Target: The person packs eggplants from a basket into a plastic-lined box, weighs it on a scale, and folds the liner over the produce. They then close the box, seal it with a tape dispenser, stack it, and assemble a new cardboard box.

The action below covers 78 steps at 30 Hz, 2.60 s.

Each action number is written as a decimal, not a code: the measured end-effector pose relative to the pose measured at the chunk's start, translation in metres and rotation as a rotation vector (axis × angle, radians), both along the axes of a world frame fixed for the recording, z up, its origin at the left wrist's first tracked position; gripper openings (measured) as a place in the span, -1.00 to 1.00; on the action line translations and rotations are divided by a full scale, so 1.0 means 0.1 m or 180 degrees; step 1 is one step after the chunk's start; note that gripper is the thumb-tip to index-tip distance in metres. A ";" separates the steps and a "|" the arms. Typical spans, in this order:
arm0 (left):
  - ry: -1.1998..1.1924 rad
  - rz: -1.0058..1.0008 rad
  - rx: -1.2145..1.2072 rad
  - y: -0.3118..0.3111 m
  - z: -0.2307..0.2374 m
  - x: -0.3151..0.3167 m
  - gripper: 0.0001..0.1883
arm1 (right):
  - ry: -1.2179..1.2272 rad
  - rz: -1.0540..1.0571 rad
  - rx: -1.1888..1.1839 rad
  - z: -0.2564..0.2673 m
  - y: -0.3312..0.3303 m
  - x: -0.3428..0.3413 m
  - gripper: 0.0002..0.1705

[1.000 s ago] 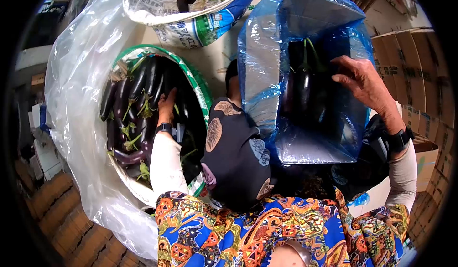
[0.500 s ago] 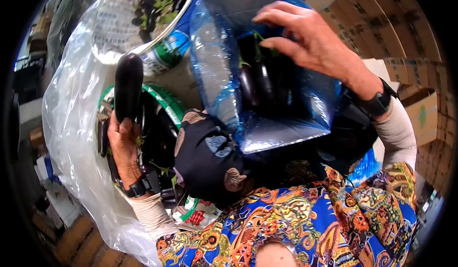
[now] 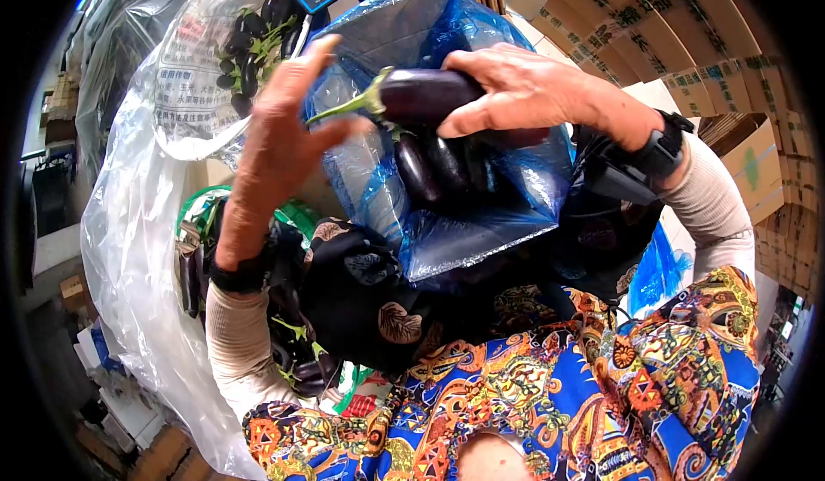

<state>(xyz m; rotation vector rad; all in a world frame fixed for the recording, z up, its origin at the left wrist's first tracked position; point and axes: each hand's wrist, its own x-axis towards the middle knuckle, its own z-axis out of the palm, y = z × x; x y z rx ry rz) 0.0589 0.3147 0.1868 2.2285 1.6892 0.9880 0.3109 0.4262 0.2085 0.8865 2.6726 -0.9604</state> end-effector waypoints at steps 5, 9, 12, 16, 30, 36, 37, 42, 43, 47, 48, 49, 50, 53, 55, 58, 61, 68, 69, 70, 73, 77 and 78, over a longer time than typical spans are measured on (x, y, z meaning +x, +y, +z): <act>-0.2033 0.0814 -0.1274 -0.24 -0.07 -0.45 -0.59 | -0.0131 -0.0628 0.0111 -0.04 0.11 0.31 -0.23; -0.2580 0.0912 -0.1487 -0.47 -0.51 -0.48 -0.67 | -0.0403 0.0080 0.1109 -0.03 0.13 0.22 -0.35; -0.2690 0.0961 -0.1737 -0.55 -0.75 -0.42 -0.66 | -0.0271 0.0576 0.1417 -0.31 0.18 0.06 -0.34; -0.2708 0.1041 -0.1887 -0.52 -0.82 -0.37 -0.58 | -0.0975 0.0425 0.0848 -0.29 0.33 -0.51 -0.36; -0.2499 0.0767 -0.1780 -0.31 -1.11 -0.34 -0.29 | -0.0932 0.0422 0.0538 -0.71 0.54 -0.76 -0.30; -0.2605 0.0781 -0.1917 -0.16 -1.32 -0.27 -0.19 | -0.0891 0.1075 0.1270 -0.71 0.54 -0.98 -0.41; -0.2415 0.0742 -0.1878 -0.18 -1.42 -0.30 -0.18 | -0.1046 0.1118 0.1121 -0.68 0.56 -1.06 -0.41; -0.2615 0.0675 -0.1808 -0.23 -1.36 -0.29 -0.22 | -0.1679 0.0953 0.0974 -0.45 0.57 -1.31 -0.44; -0.2745 0.0702 -0.1792 -0.23 -1.37 -0.29 -0.25 | -0.1593 0.0780 0.0905 -0.50 0.58 -1.29 -0.41; -0.2936 0.0775 -0.1837 -0.22 -1.45 -0.29 -0.29 | -0.1372 0.0328 0.0798 -0.60 0.57 -1.15 -0.26; -0.2945 0.0761 -0.1835 -0.21 -1.46 -0.30 -0.29 | -0.1397 0.0324 0.0718 -0.63 0.61 -1.10 -0.22; -0.2951 0.0746 -0.1838 -0.21 -1.46 -0.30 -0.29 | -0.1419 0.0316 0.0633 -0.66 0.66 -1.05 -0.17; -0.2954 0.0729 -0.1837 -0.21 -1.46 -0.30 -0.30 | -0.1438 0.0306 0.0551 -0.67 0.70 -0.99 -0.13; -0.2803 0.0692 -0.1715 -0.22 -1.43 -0.28 -0.30 | -0.1572 0.0505 0.0505 -0.49 0.71 -0.85 -0.12; -0.2879 0.0725 -0.1818 -0.25 -1.37 -0.25 -0.29 | -0.1624 0.0575 0.0456 -0.37 0.69 -0.84 -0.14; -0.2798 0.0784 -0.1883 -0.25 -1.41 -0.26 -0.27 | -0.2250 0.0437 0.0729 -0.38 0.63 -1.10 -0.15; -0.2748 0.0800 -0.1880 -0.23 -1.34 -0.24 -0.26 | -0.2179 0.0656 0.0473 -0.53 0.63 -1.24 -0.23; -0.2930 0.0741 -0.1852 -0.25 -1.37 -0.24 -0.25 | -0.1825 0.0495 0.0727 -0.74 0.66 -1.24 -0.26; -0.2905 0.0747 -0.1866 -0.24 -1.37 -0.25 -0.25 | -0.1713 0.0440 0.0598 -0.74 0.68 -1.17 -0.27; -0.2875 0.0753 -0.1850 -0.24 -1.37 -0.25 -0.25 | -0.1594 0.0385 0.0460 -0.76 0.69 -1.09 -0.28; -0.2764 0.0762 -0.1835 -0.22 -1.35 -0.24 -0.26 | -0.1227 0.0239 0.0522 -0.92 0.65 -0.89 -0.21; -0.2883 0.0820 -0.1985 -0.20 -1.29 -0.21 -0.29 | -0.0842 0.0381 0.0949 -1.24 0.65 -0.68 -0.09; -0.2981 0.0843 -0.2050 -0.20 -1.28 -0.21 -0.29 | -0.0718 0.0489 0.1134 -1.37 0.67 -0.63 -0.09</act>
